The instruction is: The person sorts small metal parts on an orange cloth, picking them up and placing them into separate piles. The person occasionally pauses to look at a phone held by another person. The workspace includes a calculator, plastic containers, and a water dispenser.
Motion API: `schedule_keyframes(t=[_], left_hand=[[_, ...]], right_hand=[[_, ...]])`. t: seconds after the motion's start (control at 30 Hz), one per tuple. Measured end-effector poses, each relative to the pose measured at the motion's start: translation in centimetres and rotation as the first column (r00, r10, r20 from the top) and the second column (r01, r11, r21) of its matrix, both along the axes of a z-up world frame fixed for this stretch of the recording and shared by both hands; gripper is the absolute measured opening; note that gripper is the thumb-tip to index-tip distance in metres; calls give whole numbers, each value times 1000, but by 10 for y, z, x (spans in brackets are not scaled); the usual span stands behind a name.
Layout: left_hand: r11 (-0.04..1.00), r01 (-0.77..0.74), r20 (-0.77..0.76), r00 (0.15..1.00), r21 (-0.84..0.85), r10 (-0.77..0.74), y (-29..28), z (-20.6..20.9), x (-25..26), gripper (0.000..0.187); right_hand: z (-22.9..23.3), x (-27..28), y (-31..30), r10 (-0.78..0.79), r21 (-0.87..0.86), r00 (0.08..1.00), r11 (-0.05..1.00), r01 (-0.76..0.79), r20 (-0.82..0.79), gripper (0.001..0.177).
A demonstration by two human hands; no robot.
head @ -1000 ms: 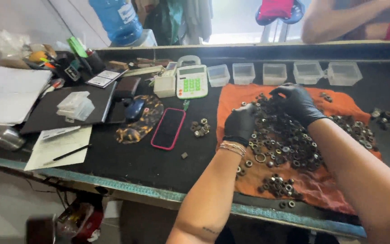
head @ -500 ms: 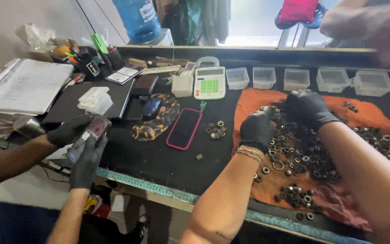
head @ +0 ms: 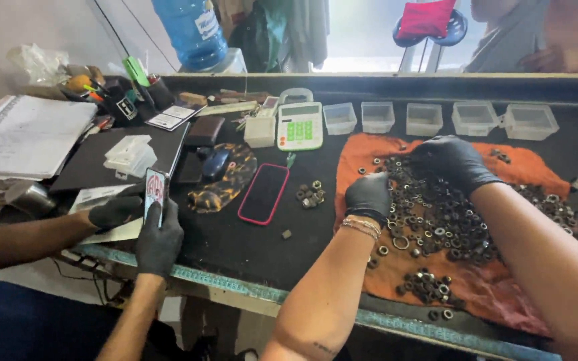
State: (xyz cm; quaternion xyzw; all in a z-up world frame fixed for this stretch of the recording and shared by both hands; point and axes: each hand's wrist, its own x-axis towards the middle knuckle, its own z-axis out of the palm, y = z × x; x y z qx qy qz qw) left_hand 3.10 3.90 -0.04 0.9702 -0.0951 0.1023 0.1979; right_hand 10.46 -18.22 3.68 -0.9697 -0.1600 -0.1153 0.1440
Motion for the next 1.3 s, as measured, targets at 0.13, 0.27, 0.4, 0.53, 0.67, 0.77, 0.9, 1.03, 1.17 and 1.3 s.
schedule_keyframes(t=[0.13,0.27,0.4,0.53,0.67,0.77,0.9,1.03,1.17,1.3], left_hand=[[1000,-2,-6,1000,-11,2,2,-1,-1,16],[999,17,-12,1000,-28,-17,2,6,-4,13],[1000,10,-36,999,-5,-10,0,8,-5,13],[1000,-9,-41,999,19,10,-2,7,-5,18],[1000,7,-94,996,22,-5,1,12,-8,20],[1000,-2,-125,992,28,5,2,14,-9,22],[999,-28,-54,998,32,29,-2,6,-5,16],[998,-28,-89,995,65,34,-2,8,-6,20],[998,-27,-102,994,55,33,-2,11,-8,18],[999,-17,-159,987,35,22,0,24,-14,20]], right_hand=[[15,-2,34,51,-514,998,857,-22,42,27],[-90,89,-50,249,-694,967,704,-147,48,27],[-91,117,-49,630,-945,774,287,-154,65,34],[-32,72,-20,395,-782,911,603,-160,119,23],[-17,57,0,-12,186,997,982,27,-79,42],[-36,75,6,28,-113,1000,993,-28,-5,63],[-5,48,31,-83,-218,991,974,59,-102,56],[17,42,52,64,-515,998,855,-58,-5,18],[-2,74,36,-100,-227,995,969,102,23,27],[9,55,16,-76,351,997,933,78,-20,24]])
